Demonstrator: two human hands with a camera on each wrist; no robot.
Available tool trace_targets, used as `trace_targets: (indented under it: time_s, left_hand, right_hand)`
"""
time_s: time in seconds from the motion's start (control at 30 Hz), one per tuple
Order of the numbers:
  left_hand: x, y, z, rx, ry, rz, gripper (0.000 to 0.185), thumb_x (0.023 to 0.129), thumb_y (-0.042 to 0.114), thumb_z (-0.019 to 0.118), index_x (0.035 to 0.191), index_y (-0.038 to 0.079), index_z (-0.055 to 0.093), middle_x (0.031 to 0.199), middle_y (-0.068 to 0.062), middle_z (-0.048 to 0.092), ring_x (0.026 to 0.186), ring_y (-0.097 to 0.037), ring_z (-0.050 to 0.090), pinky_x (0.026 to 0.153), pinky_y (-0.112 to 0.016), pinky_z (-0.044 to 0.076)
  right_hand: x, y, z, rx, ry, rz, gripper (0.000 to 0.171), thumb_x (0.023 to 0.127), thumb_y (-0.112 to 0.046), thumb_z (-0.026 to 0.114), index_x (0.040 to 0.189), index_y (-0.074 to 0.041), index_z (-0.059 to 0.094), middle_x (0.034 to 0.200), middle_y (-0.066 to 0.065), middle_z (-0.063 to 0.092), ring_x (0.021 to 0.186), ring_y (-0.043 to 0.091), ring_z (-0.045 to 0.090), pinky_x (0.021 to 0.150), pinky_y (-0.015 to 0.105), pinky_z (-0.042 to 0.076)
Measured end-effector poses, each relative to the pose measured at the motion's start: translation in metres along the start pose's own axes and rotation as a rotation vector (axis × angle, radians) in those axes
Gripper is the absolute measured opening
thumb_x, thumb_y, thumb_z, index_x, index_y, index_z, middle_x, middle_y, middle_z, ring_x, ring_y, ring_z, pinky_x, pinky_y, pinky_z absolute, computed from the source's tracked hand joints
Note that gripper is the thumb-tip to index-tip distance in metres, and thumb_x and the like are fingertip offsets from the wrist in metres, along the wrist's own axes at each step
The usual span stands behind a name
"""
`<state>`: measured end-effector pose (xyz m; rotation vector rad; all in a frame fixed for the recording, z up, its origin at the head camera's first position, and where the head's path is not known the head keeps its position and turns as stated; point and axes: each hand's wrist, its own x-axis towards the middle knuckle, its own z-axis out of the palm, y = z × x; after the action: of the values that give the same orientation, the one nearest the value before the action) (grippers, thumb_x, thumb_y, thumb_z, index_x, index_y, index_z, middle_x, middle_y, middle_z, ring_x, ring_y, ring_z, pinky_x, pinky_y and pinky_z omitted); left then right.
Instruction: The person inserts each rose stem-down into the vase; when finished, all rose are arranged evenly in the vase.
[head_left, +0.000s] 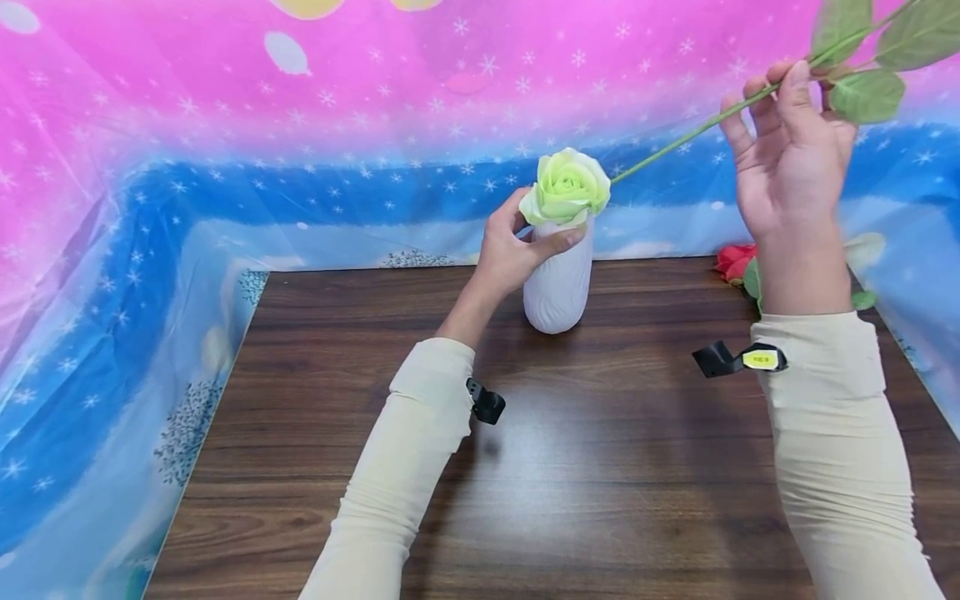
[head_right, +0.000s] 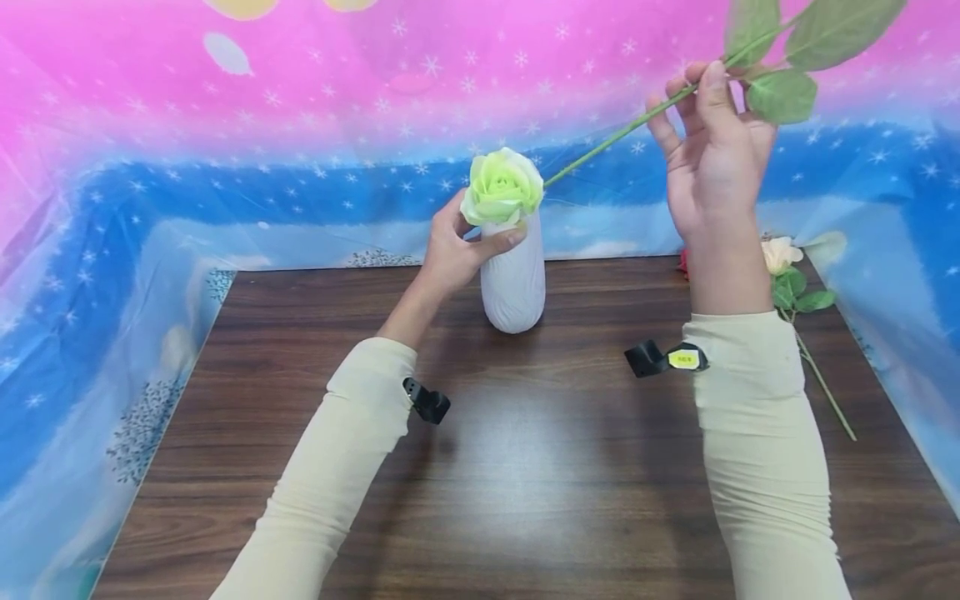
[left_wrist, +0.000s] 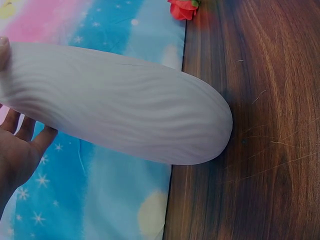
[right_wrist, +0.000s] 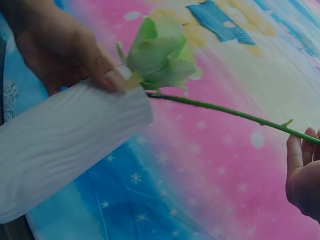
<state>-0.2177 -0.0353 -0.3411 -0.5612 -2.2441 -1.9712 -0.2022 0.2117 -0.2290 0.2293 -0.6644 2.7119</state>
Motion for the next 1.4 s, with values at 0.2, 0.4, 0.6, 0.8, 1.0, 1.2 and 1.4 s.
trace_targets:
  time_s: [0.2, 0.4, 0.6, 0.8, 1.0, 1.2, 1.4]
  left_hand:
    - [0.000, -0.002, 0.000, -0.002, 0.002, -0.008, 0.060, 0.083, 0.016, 0.084, 0.137, 0.013, 0.058, 0.130, -0.009, 0.066, 0.119, -0.022, 0.066, 0.100, -0.039, 0.057]
    - [0.000, -0.004, 0.000, -0.010, -0.004, -0.008, 0.060, 0.084, 0.017, 0.084, 0.137, 0.014, 0.058, 0.129, -0.008, 0.066, 0.119, -0.021, 0.066, 0.102, -0.038, 0.056]
    - [0.000, -0.003, 0.000, -0.012, -0.003, -0.002, 0.060, 0.084, 0.017, 0.084, 0.137, 0.014, 0.058, 0.129, -0.007, 0.066, 0.119, -0.021, 0.066, 0.101, -0.038, 0.057]
    - [0.000, -0.003, 0.000, -0.013, 0.002, -0.001, 0.059, 0.084, 0.016, 0.084, 0.137, 0.014, 0.058, 0.129, -0.008, 0.066, 0.118, -0.022, 0.066, 0.101, -0.039, 0.057]
    - [0.001, -0.004, 0.002, -0.007, -0.007, 0.001, 0.058, 0.084, 0.017, 0.084, 0.137, 0.014, 0.059, 0.130, -0.007, 0.066, 0.120, -0.021, 0.065, 0.101, -0.039, 0.057]
    - [0.000, -0.004, 0.001, -0.008, -0.007, 0.005, 0.059, 0.085, 0.016, 0.083, 0.138, 0.013, 0.058, 0.131, -0.008, 0.065, 0.119, -0.021, 0.065, 0.100, -0.039, 0.057]
    - [0.001, -0.003, 0.000, 0.003, 0.000, 0.028, 0.059, 0.083, 0.013, 0.084, 0.137, 0.011, 0.058, 0.130, -0.010, 0.066, 0.119, -0.021, 0.065, 0.102, -0.037, 0.056]
  right_hand:
    - [-0.004, 0.017, -0.001, -0.157, -0.160, -0.017, 0.012, 0.103, 0.001, 0.048, 0.112, 0.003, 0.057, 0.091, 0.018, 0.063, 0.083, 0.029, 0.067, 0.080, 0.041, 0.063]
    - [-0.005, 0.035, 0.001, -0.293, -0.225, -0.093, 0.014, 0.105, -0.001, 0.046, 0.107, 0.002, 0.060, 0.087, 0.015, 0.064, 0.077, 0.025, 0.066, 0.076, 0.037, 0.062]
    - [-0.005, 0.045, 0.002, -0.420, -0.276, -0.130, 0.011, 0.101, 0.002, 0.054, 0.105, -0.001, 0.064, 0.087, 0.011, 0.066, 0.077, 0.022, 0.067, 0.079, 0.034, 0.063]
    - [-0.001, 0.053, -0.002, -0.504, -0.312, -0.112, 0.010, 0.097, -0.001, 0.063, 0.105, -0.001, 0.068, 0.088, 0.009, 0.068, 0.082, 0.020, 0.067, 0.083, 0.034, 0.063]
    - [0.002, 0.062, -0.007, -0.584, -0.305, -0.049, 0.010, 0.094, 0.000, 0.067, 0.102, -0.004, 0.073, 0.085, 0.004, 0.070, 0.082, 0.017, 0.069, 0.083, 0.032, 0.063]
    - [0.008, 0.076, -0.008, -0.698, -0.335, -0.015, 0.015, 0.094, 0.002, 0.067, 0.101, -0.008, 0.074, 0.082, -0.001, 0.070, 0.081, 0.014, 0.069, 0.081, 0.028, 0.063]
    - [0.010, 0.091, -0.008, -0.734, -0.365, 0.013, 0.020, 0.091, 0.007, 0.068, 0.096, -0.011, 0.075, 0.077, -0.002, 0.074, 0.074, 0.010, 0.071, 0.071, 0.020, 0.058]
